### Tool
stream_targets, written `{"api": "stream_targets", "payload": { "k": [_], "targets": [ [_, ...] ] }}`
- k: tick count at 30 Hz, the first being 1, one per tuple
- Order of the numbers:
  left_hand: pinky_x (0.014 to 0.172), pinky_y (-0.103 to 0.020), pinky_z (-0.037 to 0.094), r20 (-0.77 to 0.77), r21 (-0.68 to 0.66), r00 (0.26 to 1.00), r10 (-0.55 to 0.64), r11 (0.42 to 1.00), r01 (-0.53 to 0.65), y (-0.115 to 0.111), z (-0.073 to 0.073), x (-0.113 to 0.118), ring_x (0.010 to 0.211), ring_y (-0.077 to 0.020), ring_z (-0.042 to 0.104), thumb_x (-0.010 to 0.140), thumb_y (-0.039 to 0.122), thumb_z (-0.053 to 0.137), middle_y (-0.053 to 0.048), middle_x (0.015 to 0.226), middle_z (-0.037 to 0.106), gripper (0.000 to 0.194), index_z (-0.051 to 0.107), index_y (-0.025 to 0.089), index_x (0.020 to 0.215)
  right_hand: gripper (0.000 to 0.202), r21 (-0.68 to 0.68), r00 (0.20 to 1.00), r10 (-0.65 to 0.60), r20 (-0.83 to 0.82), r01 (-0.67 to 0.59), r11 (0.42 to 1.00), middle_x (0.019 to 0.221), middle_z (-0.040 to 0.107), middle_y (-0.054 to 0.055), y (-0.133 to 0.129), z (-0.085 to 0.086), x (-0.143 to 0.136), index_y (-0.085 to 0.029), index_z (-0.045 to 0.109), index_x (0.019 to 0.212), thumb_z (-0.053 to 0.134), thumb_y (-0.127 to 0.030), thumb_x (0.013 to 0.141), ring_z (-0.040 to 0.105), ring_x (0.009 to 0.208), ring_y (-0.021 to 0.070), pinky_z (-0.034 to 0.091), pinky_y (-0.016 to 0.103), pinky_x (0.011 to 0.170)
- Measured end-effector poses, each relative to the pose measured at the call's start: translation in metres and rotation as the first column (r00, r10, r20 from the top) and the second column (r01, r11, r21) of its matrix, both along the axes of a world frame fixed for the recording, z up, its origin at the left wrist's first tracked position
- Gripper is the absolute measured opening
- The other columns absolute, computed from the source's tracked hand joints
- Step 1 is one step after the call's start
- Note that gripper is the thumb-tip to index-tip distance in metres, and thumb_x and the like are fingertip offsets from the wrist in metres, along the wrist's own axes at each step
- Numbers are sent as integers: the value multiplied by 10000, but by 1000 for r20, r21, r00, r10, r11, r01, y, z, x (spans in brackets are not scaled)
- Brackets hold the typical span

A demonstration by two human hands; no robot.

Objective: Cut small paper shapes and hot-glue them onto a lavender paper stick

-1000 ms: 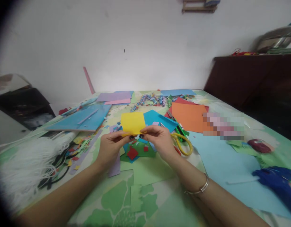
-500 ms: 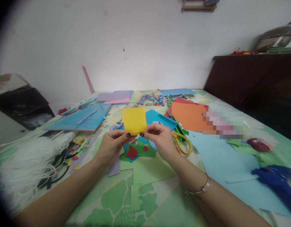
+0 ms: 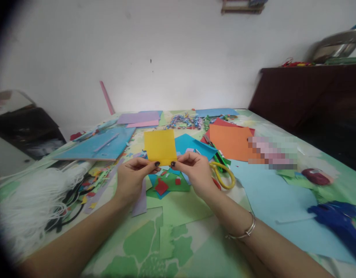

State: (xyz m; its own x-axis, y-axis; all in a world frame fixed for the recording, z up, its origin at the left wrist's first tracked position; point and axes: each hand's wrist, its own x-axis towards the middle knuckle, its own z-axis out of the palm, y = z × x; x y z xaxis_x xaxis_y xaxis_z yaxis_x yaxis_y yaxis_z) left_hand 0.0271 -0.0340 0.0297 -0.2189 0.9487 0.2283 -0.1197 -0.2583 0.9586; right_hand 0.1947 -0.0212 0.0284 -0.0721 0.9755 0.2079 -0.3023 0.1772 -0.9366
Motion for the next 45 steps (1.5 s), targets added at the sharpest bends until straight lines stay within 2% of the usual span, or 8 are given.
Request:
{"api": "stream_targets", "payload": {
  "k": [7, 16, 24, 32, 36, 39, 42, 45],
  "targets": [
    [565, -217, 547, 32, -43, 999, -12, 999, 13, 2, -4, 0, 522, -128, 656, 591, 205, 789, -19, 545, 678, 191, 614, 135, 561, 274, -41, 999, -24, 25, 25, 999, 671, 693, 26, 0, 0, -1, -168, 620, 603, 851, -284, 515, 673, 643, 168, 557, 317, 663],
    [533, -219, 532, 66, -37, 998, 14, 999, -11, 3, -3, -1, 512, -143, 658, 541, 204, 820, -3, 514, 650, 297, 528, 148, 536, 272, -24, 999, -35, 14, 35, 999, 641, 672, 9, 0, 1, -2, -163, 597, 566, 848, -256, 521, 667, 615, 154, 552, 298, 640],
    [546, -201, 522, 58, 24, 995, -82, 996, 81, 4, -3, -4, 525, -108, 635, 514, 177, 834, 18, 552, 649, 259, 596, 135, 606, 241, -28, 999, -39, 9, 39, 999, 652, 699, 30, 0, -1, 1, -160, 623, 590, 838, -258, 546, 679, 635, 163, 551, 291, 646],
    [554, -207, 523, 83, -43, 996, -39, 998, 43, 6, -6, -3, 527, -120, 643, 529, 203, 836, -10, 541, 661, 245, 614, 120, 593, 249, -51, 999, -28, -20, 27, 998, 658, 704, 31, 0, -1, -1, -158, 616, 588, 841, -254, 543, 690, 645, 173, 560, 300, 662],
    [561, -202, 524, 78, -41, 995, -56, 997, 59, 6, -6, -4, 528, -112, 638, 533, 203, 835, 10, 526, 635, 288, 564, 123, 592, 259, -38, 998, -54, 21, 54, 998, 641, 690, 24, -1, 1, -1, -159, 604, 577, 838, -263, 539, 674, 617, 161, 553, 305, 649],
    [584, -231, 543, 136, -39, 979, -150, 987, 157, 6, -6, -4, 599, -140, 669, 522, 196, 841, 12, 630, 674, 390, 503, 152, 711, 242, 3, 995, -61, 74, 61, 998, 639, 676, 18, -2, 1, -1, -160, 606, 566, 824, -265, 553, 653, 610, 149, 533, 293, 622],
    [633, -301, 570, 171, -58, 949, -266, 959, 279, 6, -6, -2, 729, -201, 702, 522, 191, 841, -44, 830, 727, 553, 463, 182, 926, 236, 21, 990, -78, 115, 77, 997, 641, 661, 17, -3, 0, -1, -163, 605, 549, 822, -256, 542, 623, 616, 141, 505, 281, 600],
    [663, -318, 575, 133, -61, 950, -282, 954, 292, 5, -6, -1, 768, -223, 707, 514, 189, 841, -63, 883, 731, 666, 446, 182, 1050, 230, 30, 989, -69, 131, 66, 997, 664, 654, 16, -3, -1, -1, -170, 599, 564, 813, -255, 551, 605, 629, 140, 494, 285, 604]
  ]
}}
